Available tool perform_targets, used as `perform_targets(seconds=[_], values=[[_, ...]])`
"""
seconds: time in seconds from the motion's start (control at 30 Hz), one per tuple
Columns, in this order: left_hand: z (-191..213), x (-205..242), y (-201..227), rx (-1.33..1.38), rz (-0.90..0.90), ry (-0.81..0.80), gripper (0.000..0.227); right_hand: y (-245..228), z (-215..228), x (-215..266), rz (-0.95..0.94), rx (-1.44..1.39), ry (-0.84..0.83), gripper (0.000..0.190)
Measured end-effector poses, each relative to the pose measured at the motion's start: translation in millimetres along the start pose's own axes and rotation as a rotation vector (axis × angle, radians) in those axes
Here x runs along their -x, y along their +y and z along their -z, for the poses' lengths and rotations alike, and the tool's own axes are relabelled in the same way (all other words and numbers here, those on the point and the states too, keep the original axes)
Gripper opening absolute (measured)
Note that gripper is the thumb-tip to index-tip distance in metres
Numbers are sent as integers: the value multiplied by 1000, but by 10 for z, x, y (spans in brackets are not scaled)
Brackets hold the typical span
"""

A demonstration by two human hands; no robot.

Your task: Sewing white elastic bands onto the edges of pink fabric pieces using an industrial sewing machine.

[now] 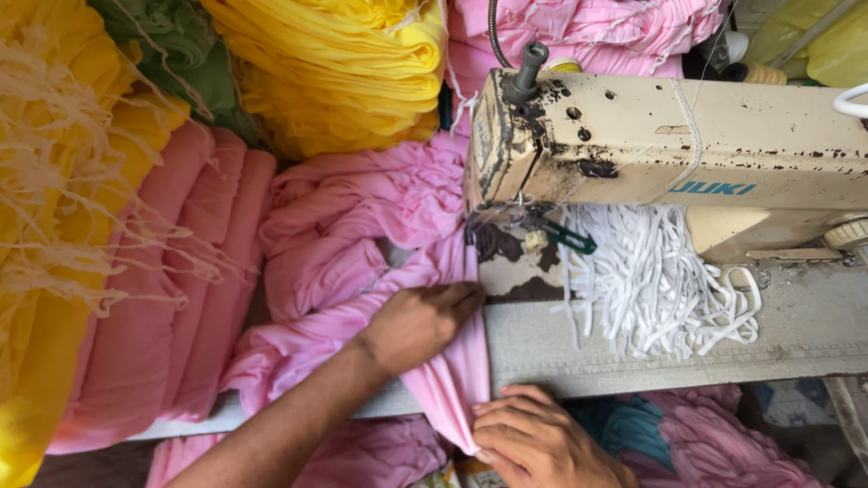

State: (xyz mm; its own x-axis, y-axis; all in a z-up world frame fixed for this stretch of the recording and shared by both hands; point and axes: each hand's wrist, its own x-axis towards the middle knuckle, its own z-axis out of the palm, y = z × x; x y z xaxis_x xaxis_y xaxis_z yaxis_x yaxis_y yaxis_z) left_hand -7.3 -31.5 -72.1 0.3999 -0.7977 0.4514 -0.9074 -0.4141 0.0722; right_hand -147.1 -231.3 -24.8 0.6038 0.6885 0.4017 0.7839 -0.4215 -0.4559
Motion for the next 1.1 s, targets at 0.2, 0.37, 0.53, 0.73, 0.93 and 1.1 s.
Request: perform_targets(seconds=[0.2, 0.37, 0.53, 0.73, 0.93, 1.1], values=[[32, -18, -33, 133, 90, 49, 46, -30, -9, -8, -73, -35, 9, 5], [200, 18, -75, 188, 87, 63, 28, 41, -55, 151, -44, -3, 34, 6], [216, 23, -138, 191, 83, 12, 35, 78, -162, 157, -50, 86, 62, 13], [189, -67, -327, 238, 66, -49, 38, 119, -80, -80, -126, 64, 64, 8], [251, -197, -469, 290, 99, 81, 30, 320, 36, -348, -117, 145, 37, 9], [245, -134, -90, 218, 263, 5, 46, 428, 82, -411, -83, 200, 35, 11]])
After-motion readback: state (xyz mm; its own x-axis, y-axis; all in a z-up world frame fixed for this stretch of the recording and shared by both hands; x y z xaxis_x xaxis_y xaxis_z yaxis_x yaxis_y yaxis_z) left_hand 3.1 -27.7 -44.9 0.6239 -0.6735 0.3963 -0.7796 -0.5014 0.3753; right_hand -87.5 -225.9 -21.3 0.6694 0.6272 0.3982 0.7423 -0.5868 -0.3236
